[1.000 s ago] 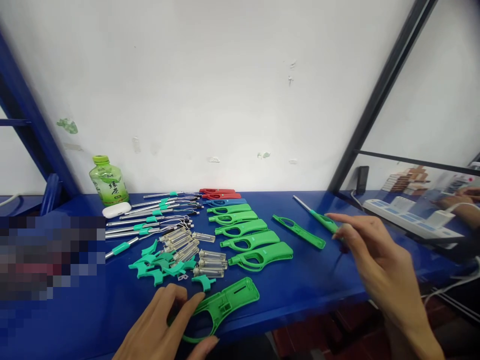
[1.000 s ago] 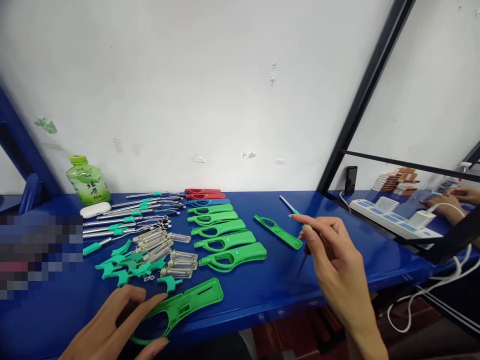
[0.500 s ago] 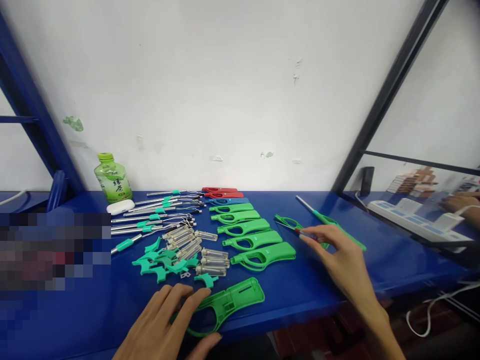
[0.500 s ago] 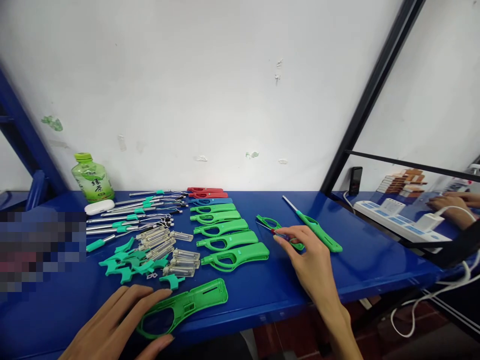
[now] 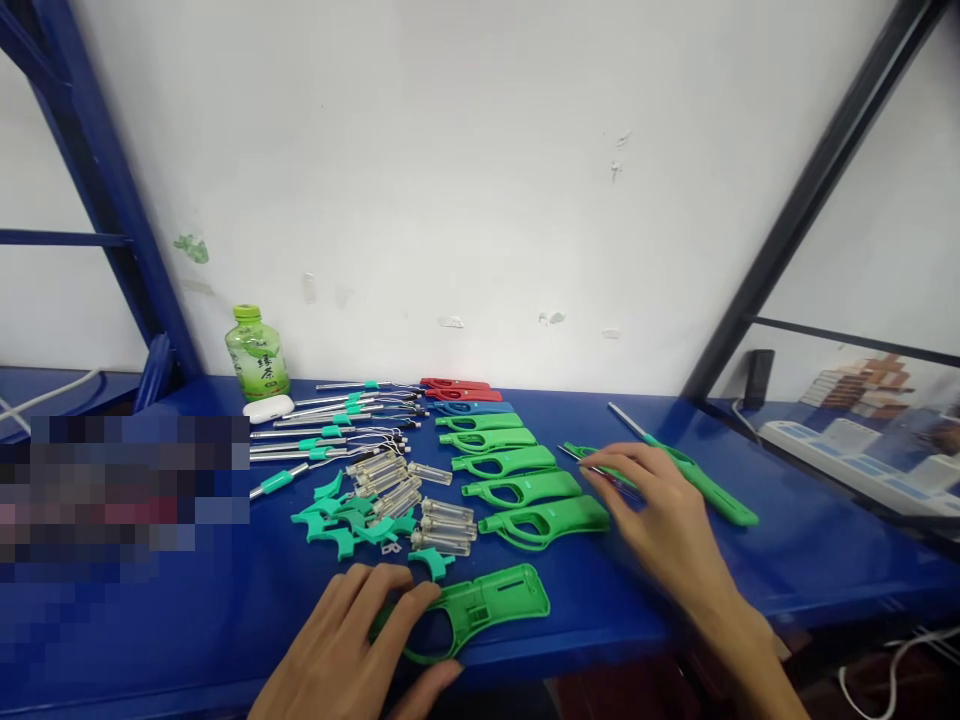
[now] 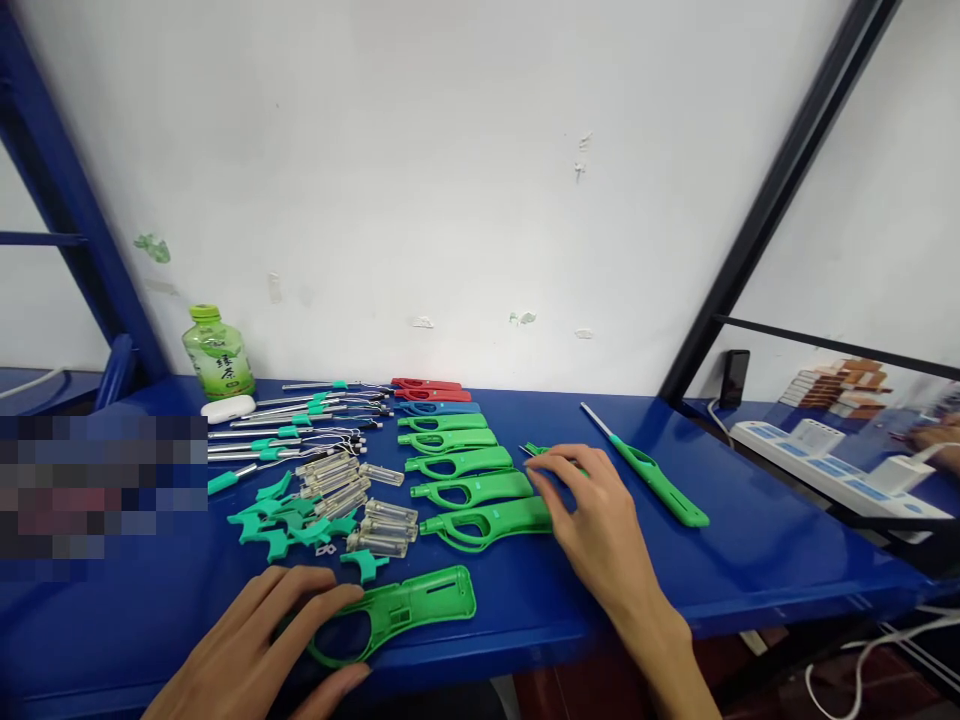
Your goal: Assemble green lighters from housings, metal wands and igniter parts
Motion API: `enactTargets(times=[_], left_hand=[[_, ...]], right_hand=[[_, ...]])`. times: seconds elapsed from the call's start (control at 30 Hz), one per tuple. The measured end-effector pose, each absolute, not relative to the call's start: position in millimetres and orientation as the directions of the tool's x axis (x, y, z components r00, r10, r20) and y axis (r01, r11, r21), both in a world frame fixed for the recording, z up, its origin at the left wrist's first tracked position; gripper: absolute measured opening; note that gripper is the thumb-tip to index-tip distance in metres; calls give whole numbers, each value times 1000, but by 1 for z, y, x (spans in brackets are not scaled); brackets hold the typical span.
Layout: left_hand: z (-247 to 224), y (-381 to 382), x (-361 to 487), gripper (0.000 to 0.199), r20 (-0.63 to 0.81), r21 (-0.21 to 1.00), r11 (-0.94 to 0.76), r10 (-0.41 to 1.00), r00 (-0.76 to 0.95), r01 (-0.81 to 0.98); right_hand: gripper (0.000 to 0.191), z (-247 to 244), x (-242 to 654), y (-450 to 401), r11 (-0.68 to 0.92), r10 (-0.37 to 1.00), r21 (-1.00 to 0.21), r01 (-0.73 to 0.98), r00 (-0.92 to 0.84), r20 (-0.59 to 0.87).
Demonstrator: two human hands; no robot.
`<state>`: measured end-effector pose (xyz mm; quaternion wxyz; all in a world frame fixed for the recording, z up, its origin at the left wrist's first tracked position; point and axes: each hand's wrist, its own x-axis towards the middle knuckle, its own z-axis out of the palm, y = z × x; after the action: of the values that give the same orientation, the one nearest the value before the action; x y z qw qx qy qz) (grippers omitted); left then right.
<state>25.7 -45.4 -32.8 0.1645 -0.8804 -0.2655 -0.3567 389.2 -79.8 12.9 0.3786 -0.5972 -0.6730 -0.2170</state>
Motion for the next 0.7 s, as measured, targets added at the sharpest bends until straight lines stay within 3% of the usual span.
enactTargets(times=[0.1,0.27,0.53,0.7], left_hand=[[-31,-46,27,40,728,-68,-819,350,590,570],[-28,-48,28,38,739,-55,-831,339,582,554],[-33,-47,30,39,706,-99,-818,344,620,567],[-34,-46,30,38,697,-96,-821,349,626,563]], right_hand=[[17,39,360,-56,309,686,-59,949,-180,705],[14,78,308,2,513,726,101,853,-494,478],[25,95,206,82,750,577,261,608,-794,193],[25,89,147,106,813,494,317,488,-867,67]])
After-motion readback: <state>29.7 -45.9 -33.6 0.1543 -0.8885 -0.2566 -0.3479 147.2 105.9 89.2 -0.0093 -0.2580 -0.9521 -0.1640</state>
